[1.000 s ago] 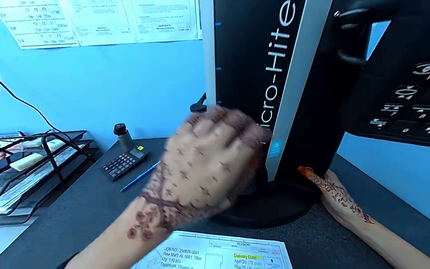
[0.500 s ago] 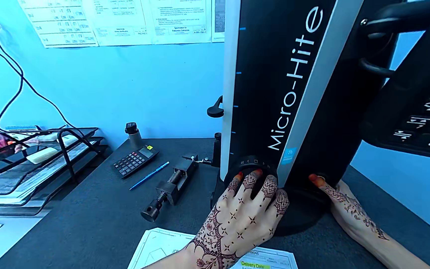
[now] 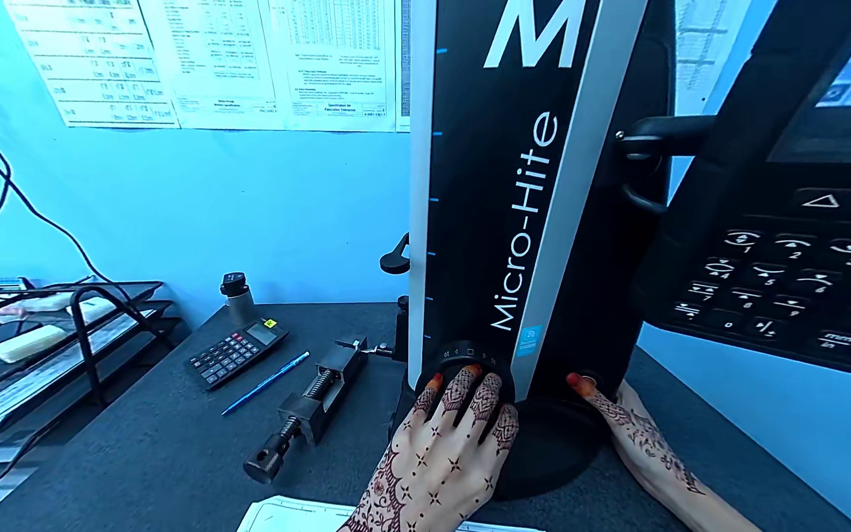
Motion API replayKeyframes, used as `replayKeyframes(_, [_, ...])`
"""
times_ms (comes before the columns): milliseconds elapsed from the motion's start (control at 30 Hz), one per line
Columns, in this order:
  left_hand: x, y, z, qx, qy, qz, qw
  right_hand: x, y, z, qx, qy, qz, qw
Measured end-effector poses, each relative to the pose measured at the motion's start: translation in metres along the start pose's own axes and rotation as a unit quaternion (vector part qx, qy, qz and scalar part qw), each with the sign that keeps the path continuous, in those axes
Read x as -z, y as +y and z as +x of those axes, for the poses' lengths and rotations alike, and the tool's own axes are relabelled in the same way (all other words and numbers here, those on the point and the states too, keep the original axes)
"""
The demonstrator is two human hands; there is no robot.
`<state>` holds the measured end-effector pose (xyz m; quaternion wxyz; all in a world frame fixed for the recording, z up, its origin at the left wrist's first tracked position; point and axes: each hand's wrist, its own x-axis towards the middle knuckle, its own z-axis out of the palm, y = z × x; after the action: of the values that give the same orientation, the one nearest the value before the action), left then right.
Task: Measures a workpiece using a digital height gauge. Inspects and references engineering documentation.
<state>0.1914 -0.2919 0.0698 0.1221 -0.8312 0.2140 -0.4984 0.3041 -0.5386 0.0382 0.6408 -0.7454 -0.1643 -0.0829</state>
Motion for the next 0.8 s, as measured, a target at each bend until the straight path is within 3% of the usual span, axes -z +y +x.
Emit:
replayKeyframes(100, [0.0,0.0,0.0,-0.001,0.01,-0.007,1.0,-0.003,-0.013,0.001,-0.024,0.014,-0.001,1.0])
replayKeyframes(300, [0.001,0.0,-0.001,-0.004,0.003,-0.012,1.0,-0.001,0.002,0.004,0.019,0.008,0.013,1.0])
replayKeyframes(400, [0.003,0.0,-0.001,-0.002,-0.004,-0.031,0.999,-0.003,-0.019,0.001,-0.024,0.008,-0.01,1.0])
replayKeyframes(600, [0.007,-0.002,0.003,0.007,0.006,0.005,1.0,0.001,-0.005,0.006,-0.011,0.004,0.01,1.0])
replayKeyframes(800, [0.006,0.001,0.0,0.003,0.005,-0.014,1.0,-0.005,-0.028,-0.002,-0.033,0.011,0.011,0.999])
